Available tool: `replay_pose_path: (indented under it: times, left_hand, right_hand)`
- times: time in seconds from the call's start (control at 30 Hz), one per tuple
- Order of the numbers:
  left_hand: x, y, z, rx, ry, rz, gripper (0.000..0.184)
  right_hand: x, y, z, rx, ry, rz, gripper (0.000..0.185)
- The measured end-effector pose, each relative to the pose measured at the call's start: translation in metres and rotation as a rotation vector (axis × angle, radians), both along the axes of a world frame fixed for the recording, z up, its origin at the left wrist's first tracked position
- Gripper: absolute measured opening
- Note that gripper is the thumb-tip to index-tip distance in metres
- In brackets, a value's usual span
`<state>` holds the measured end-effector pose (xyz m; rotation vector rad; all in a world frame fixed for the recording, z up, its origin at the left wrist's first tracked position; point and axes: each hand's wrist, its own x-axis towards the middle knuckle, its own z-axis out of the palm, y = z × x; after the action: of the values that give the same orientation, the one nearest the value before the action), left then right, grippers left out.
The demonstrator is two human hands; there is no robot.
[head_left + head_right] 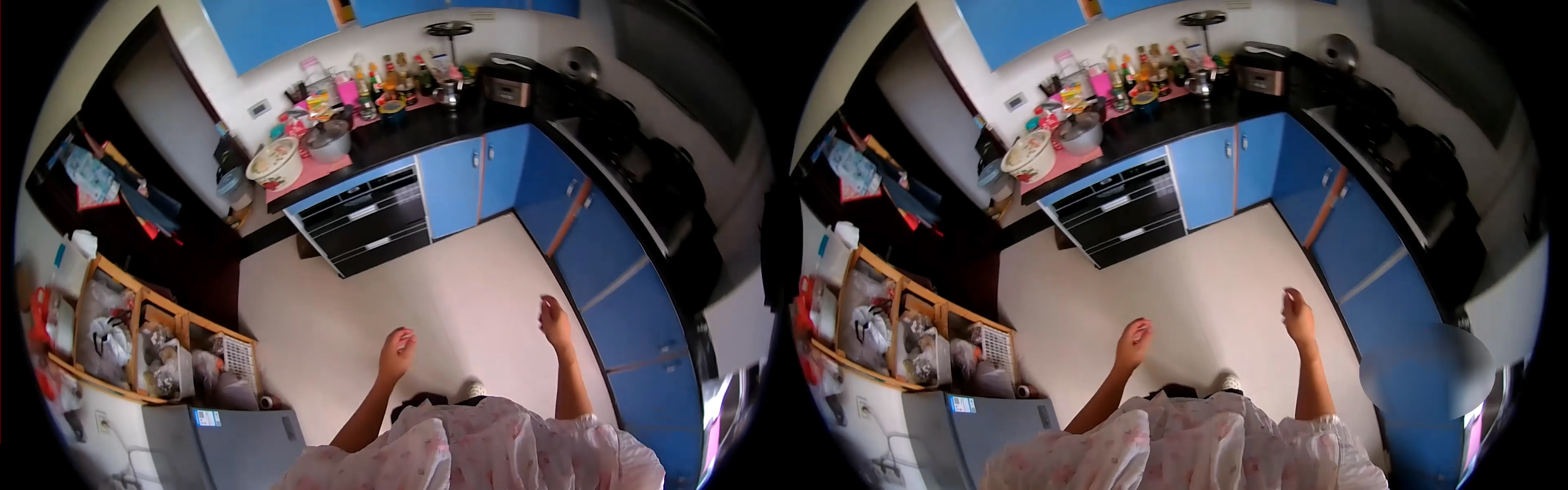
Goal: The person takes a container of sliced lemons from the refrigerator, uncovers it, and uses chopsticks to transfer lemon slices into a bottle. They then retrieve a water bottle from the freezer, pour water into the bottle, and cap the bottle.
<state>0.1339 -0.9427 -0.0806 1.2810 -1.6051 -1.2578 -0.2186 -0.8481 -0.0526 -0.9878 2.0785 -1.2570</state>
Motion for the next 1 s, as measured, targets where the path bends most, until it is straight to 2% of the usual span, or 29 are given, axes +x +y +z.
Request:
replay_pose_path:
  times: [0.07,0.17,0.3,0.47,0.53,0.6,0.67,0.8,0.87,0.97,1.0]
  left_hand:
    - [0.013,-0.031,0.001,0.014,0.034,0.161,0.029]
    - [0.041,-0.075,-0.022,0.089,0.037,0.302,0.031]
    - [0.075,-0.137,-0.047,0.167,0.032,0.455,0.031]
    - [0.103,-0.257,-0.027,0.146,0.111,0.544,0.031]
    - [0.114,-0.289,-0.015,0.094,0.106,0.605,0.029]
    - [0.126,-0.315,-0.004,0.111,0.147,0.644,0.028]
    - [0.136,-0.333,-0.006,0.082,0.181,0.705,0.028]
    - [0.156,-0.341,-0.028,0.093,0.248,0.901,0.025]
    - [0.153,-0.336,-0.030,0.137,0.294,1.081,0.024]
    - [0.139,-0.325,-0.034,0.251,0.259,1.357,0.025]
    - [0.131,-0.325,-0.030,0.289,0.284,1.419,0.026]
  right_hand:
    - [0.008,-0.089,0.018,-0.055,0.078,0.195,0.025]
    - [0.036,-0.208,0.030,-0.116,0.047,0.402,0.026]
    - [0.081,-0.332,0.031,-0.171,0.052,0.575,0.024]
    - [0.110,-0.496,0.035,-0.266,0.146,0.682,0.021]
    - [0.129,-0.558,0.058,-0.264,0.141,0.697,0.018]
    - [0.145,-0.627,0.081,-0.403,0.222,0.822,0.017]
    - [0.167,-0.697,0.106,-0.406,0.252,0.845,0.016]
    - [0.209,-0.867,0.115,-0.762,0.496,0.815,0.020]
    - [0.230,-0.945,0.126,-0.609,0.420,0.768,0.025]
    - [0.260,-1.025,0.152,-0.635,0.532,0.606,0.031]
    - [0.270,-1.045,0.158,-0.554,0.560,0.544,0.031]
